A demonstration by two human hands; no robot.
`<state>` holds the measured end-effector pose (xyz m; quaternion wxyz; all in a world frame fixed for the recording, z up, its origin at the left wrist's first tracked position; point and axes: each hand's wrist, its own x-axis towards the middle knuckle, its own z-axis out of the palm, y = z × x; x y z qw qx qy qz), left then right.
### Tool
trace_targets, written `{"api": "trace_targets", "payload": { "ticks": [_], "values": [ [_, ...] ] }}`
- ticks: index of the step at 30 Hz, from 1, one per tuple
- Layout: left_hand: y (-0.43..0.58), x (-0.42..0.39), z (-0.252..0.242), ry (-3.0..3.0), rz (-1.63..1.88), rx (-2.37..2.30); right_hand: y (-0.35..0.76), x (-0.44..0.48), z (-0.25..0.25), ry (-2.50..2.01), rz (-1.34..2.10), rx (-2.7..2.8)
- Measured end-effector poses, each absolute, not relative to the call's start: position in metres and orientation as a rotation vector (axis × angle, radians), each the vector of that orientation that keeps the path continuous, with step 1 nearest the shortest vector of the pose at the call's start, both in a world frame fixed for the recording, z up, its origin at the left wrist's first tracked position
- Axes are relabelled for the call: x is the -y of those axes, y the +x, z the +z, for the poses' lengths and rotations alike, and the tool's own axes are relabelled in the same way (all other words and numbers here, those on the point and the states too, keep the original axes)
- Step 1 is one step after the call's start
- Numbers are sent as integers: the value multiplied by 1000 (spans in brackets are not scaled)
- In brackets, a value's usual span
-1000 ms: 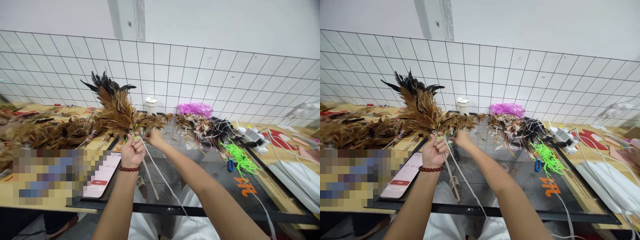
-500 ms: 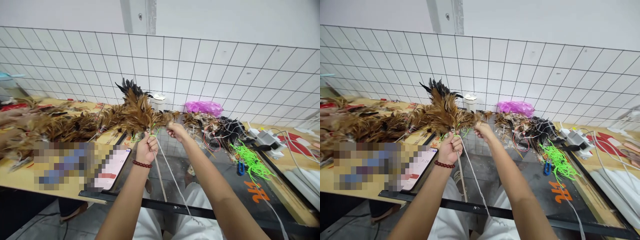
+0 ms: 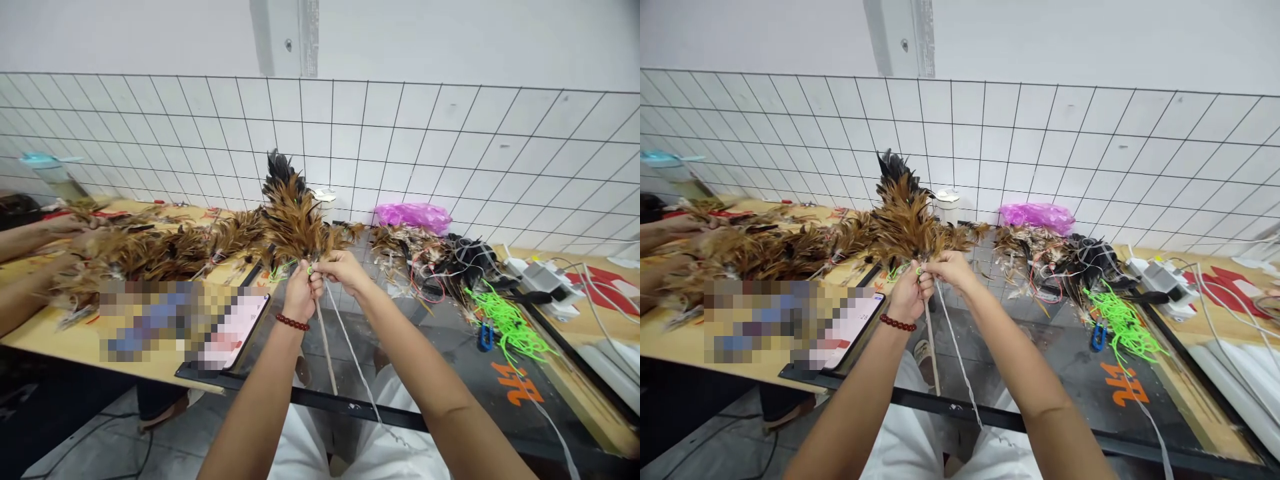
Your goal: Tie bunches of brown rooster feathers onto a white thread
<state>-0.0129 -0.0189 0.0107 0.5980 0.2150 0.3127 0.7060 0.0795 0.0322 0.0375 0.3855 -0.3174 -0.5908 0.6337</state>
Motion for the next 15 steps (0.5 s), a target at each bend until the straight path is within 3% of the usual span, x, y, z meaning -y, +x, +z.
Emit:
{"api": "trace_targets", "payload": {
  "ticks": [15],
  "values": [
    [-5,22,13,834,1609,-794,82,-41,32,-889,1678,1346]
  ]
}}
